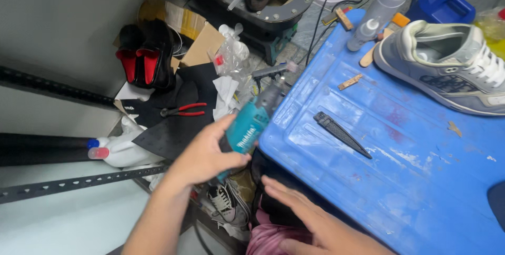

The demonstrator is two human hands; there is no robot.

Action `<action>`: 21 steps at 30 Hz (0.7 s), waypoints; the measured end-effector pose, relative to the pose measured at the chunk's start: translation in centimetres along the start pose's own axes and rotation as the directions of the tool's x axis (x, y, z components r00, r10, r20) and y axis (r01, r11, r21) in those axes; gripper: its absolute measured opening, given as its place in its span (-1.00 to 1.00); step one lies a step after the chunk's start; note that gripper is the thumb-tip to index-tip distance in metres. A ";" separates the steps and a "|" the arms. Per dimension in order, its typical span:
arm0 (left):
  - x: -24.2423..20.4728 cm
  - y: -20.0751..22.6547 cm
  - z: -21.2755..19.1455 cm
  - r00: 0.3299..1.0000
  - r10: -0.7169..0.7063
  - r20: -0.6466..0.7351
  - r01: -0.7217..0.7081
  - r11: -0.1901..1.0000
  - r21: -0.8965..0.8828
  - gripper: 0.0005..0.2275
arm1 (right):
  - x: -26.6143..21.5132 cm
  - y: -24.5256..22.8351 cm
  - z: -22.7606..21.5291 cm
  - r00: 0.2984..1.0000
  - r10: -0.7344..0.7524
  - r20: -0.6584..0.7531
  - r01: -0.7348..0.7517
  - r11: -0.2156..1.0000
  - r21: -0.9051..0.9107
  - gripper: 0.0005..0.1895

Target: The person applies glue to black shoe insoles using a paintbrush. They retrieve a pair of sneakers from a nearby rack and place them on the workbench. The person repeatedly dips the brush into a glue bottle and spreads the adhesive across the surface of the insoles.

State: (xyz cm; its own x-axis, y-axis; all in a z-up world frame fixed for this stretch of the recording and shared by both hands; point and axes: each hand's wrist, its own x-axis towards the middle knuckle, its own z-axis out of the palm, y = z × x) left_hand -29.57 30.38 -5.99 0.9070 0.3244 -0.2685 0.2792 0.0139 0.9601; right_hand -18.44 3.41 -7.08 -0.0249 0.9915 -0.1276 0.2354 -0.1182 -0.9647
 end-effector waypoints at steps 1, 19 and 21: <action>0.2 -0.5 -1.8 0.998 0.008 -0.060 -0.004 0.998 0.066 -0.35 | 0.1 0.3 0.3 0.990 0.116 0.084 -0.121 0.990 0.066 -0.19; 2.4 -24.6 -14.6 0.746 -0.139 -0.652 0.532 0.713 0.456 -0.46 | -3.2 7.2 -0.9 0.981 0.121 -0.150 -0.101 0.986 0.135 -0.42; 2.6 -24.7 -14.7 0.759 -0.180 -0.626 0.532 0.725 0.436 -0.47 | -3.4 7.6 -0.9 0.978 0.134 -0.159 -0.108 0.981 0.159 -0.43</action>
State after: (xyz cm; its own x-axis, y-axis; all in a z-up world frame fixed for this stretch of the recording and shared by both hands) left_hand -38.72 44.75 -29.27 0.4406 0.8357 -0.3279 0.8230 -0.2300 0.5194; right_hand -15.72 -0.78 -13.75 0.1614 0.9627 -0.2172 0.0797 -0.2321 -0.9694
